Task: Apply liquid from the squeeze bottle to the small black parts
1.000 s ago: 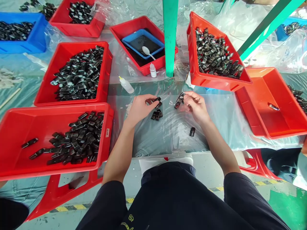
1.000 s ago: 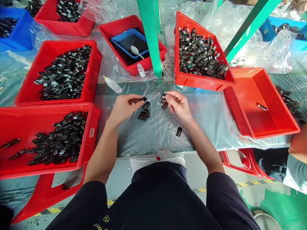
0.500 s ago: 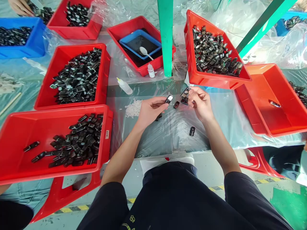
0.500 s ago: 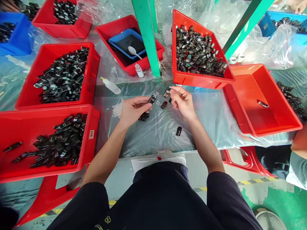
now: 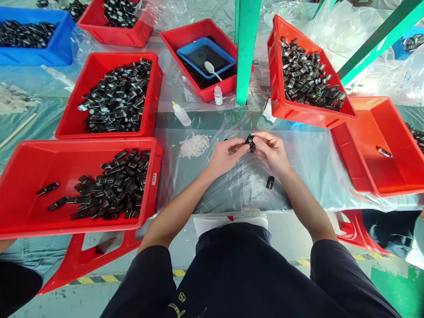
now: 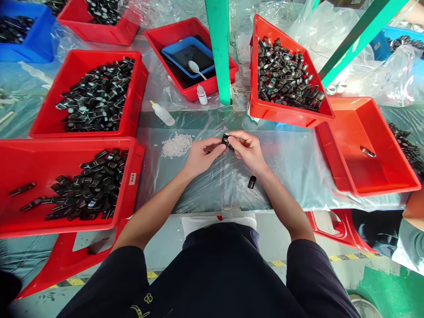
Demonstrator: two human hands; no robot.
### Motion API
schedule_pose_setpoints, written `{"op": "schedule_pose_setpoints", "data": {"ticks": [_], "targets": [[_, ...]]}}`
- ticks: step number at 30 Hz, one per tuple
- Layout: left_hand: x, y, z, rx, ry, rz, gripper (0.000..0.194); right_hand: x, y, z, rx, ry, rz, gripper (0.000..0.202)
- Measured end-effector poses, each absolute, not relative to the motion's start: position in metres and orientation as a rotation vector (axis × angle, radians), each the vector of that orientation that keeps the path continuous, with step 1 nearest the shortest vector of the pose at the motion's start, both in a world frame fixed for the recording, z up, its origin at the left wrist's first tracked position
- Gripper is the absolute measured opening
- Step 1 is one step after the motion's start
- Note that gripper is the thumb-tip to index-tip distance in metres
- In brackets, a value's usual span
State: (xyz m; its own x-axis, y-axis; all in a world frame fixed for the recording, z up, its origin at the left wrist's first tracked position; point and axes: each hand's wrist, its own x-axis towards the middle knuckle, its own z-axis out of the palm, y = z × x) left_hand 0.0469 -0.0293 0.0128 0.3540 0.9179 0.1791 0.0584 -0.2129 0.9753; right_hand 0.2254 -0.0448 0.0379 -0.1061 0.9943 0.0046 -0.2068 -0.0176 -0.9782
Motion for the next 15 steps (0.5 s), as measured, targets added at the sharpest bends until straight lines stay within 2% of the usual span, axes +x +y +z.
{"op": "schedule_pose_setpoints", "data": {"ticks": [6, 11, 15], "targets": [[0.047, -0.03, 0.019, 1.522, 0.899, 0.994, 0.043, 0.229, -0.045, 0.037, -1.079, -1.248, 1.237, 0.054], [0.05, -0.037, 0.012, 1.943, 1.07, 0.924, 0.026, 0.26, -0.025, 0.023, -1.217, -1.333, 1.047, 0.046], [0.073, -0.066, 0.004, 2.486, 0.678, 0.651, 0.034, 0.284, -0.013, 0.009, -1.37, -1.356, 0.936, 0.038]]}}
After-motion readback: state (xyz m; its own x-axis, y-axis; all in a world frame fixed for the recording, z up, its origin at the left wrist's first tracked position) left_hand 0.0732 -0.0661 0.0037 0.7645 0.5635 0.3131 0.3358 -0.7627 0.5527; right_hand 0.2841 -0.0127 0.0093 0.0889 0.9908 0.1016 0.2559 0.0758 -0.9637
